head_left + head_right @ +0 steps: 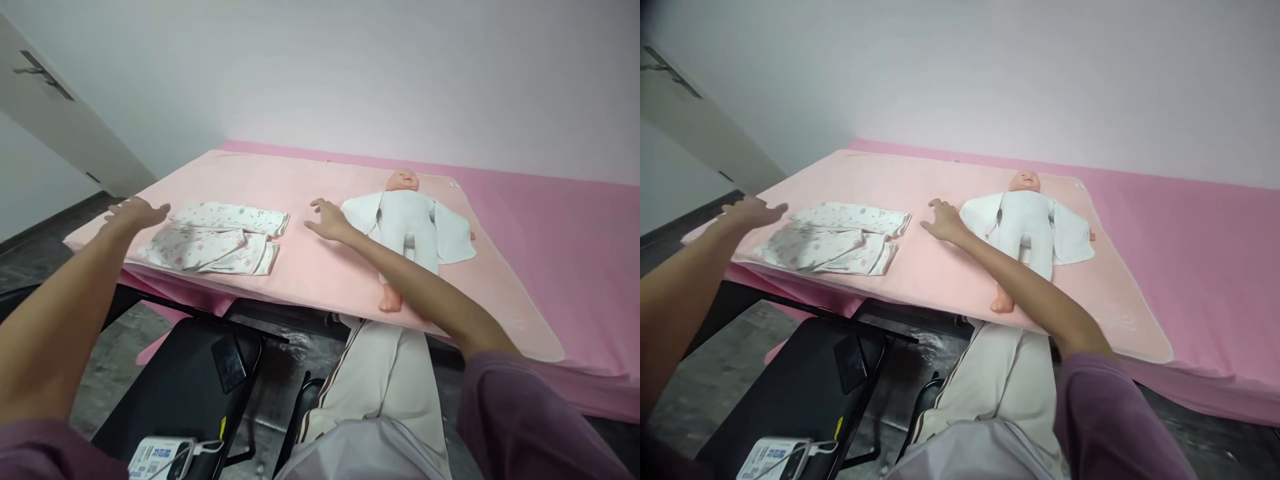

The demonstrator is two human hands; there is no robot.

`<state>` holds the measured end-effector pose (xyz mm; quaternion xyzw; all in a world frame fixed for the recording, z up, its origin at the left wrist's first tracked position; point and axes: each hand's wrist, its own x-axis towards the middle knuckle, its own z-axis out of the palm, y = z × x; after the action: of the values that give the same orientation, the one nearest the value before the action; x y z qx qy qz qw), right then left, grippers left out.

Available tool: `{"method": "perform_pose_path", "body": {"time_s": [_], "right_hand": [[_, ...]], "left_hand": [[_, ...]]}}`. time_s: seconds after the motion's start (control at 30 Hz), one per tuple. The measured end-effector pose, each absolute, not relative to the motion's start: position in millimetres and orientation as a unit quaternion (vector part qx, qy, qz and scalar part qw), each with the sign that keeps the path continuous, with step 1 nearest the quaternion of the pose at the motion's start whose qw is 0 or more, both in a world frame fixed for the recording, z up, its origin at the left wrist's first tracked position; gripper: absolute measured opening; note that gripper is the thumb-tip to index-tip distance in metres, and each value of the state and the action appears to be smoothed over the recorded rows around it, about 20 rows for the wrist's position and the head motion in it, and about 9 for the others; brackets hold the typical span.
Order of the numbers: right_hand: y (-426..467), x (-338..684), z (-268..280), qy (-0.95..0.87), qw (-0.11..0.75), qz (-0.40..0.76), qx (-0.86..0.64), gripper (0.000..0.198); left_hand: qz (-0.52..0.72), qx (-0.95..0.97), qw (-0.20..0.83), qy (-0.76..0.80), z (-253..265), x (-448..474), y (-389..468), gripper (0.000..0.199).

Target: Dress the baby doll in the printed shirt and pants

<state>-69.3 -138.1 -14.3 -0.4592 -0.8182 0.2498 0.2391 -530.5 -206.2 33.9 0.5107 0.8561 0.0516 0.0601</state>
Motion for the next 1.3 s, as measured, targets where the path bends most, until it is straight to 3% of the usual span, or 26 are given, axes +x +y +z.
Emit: {"method": "perform_pose_path", "body": {"time_s": [0.1,0.2,0.27,0.37,0.57,0.87,1.1,1.3], "right_hand": [[-132.6,0.4,-17.5,-0.863,0.244,0.114,-0.426,0.042],[-109.8,74.5,-14.4,-0.836,0.229,0.011,-0.499,0.048],[-90.2,106.2,-14.3,-0.821,0.180,-0.017,-0.542,0.050],[-64.5,119.9,-17.8,-0.843,0.104,-0.017,-0.528,0.051],[-35.7,104.9,-11.7,-0.862,0.048,0.025,-0.505,0.066],[-10.2,93.5,-3.2,-0.852,0.004,0.055,-0.520,0.071],[-5.6,104.7,-25.3,-0.840,0.124,0.050,-0.526,0.064],[-3.0,150.8,-32.5,-0.760,0.371,0.170,-0.506,0.042]], "left_hand": [[0.129,0.468,-0.004,0.874,-0.7,-510.3,-208.2,0.157],[0.181,0.619,-0.029,0.764,-23.5,-443.1,-192.7,0.105],[0.192,0.702,-0.025,0.685,-30.8,-373.0,-174.4,0.074],[0.197,0.793,0.021,0.576,-36.3,-249.7,-142.4,0.054],[0.216,0.785,0.013,0.581,-59.6,-75.4,-85.4,0.058],[0.228,0.757,-0.055,0.610,-93.7,-59.9,-57.3,0.048],[0.227,0.764,-0.041,0.602,-89.5,-66.0,-61.2,0.051],[0.252,0.760,-0.007,0.599,-87.9,-63.0,-67.3,0.053]]}}
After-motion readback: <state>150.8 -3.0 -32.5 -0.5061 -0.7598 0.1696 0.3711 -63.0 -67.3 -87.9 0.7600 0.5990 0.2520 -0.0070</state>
